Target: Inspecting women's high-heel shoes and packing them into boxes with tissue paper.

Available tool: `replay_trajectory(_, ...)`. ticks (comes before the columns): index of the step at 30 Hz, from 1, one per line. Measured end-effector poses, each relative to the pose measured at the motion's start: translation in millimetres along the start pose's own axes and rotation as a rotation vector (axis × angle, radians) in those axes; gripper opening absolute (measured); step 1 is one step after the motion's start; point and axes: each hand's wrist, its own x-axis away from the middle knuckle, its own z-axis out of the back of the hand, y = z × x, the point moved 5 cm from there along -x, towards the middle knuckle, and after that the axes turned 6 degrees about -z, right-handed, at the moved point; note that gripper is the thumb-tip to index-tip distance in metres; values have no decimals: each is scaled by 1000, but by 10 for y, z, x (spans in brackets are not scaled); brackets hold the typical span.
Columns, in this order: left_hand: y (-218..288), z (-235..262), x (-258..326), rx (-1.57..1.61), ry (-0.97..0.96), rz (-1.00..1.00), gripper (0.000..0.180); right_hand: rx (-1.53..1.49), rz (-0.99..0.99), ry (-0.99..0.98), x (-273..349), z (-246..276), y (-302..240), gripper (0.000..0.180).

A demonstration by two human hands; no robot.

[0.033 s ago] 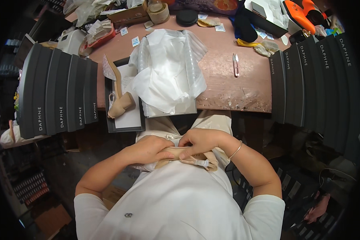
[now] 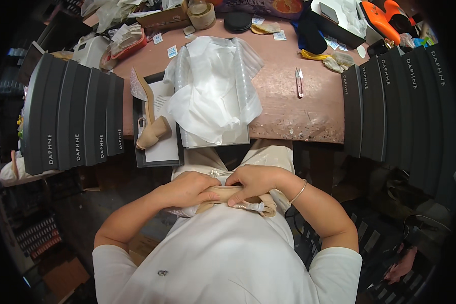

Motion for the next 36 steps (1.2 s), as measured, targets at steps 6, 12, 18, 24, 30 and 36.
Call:
replay_trajectory(6,-48,-70,7,9,8,3,33,322,-40,289,0,-115,-41,48)
replay_trajectory(12,-4,-103,-12,-9,-23,67,33,388,33,371,23,-214,-58,44)
replay_trajectory(18,-34,-133,-23,-20,25,69,34,289,21,398,34,-209,-89,38)
replay_trajectory(24,-75,-137,-72,-115,60,119,37,296,-38,420,-69,-220,73,42)
replay_trajectory(30,-95,-73,-5,26,134,93,41,-847,-75,448,165,36,405,45)
replay_trajectory(36,-89,-76,1,8,147,13,41,-706,192,483,324,-315,608,56)
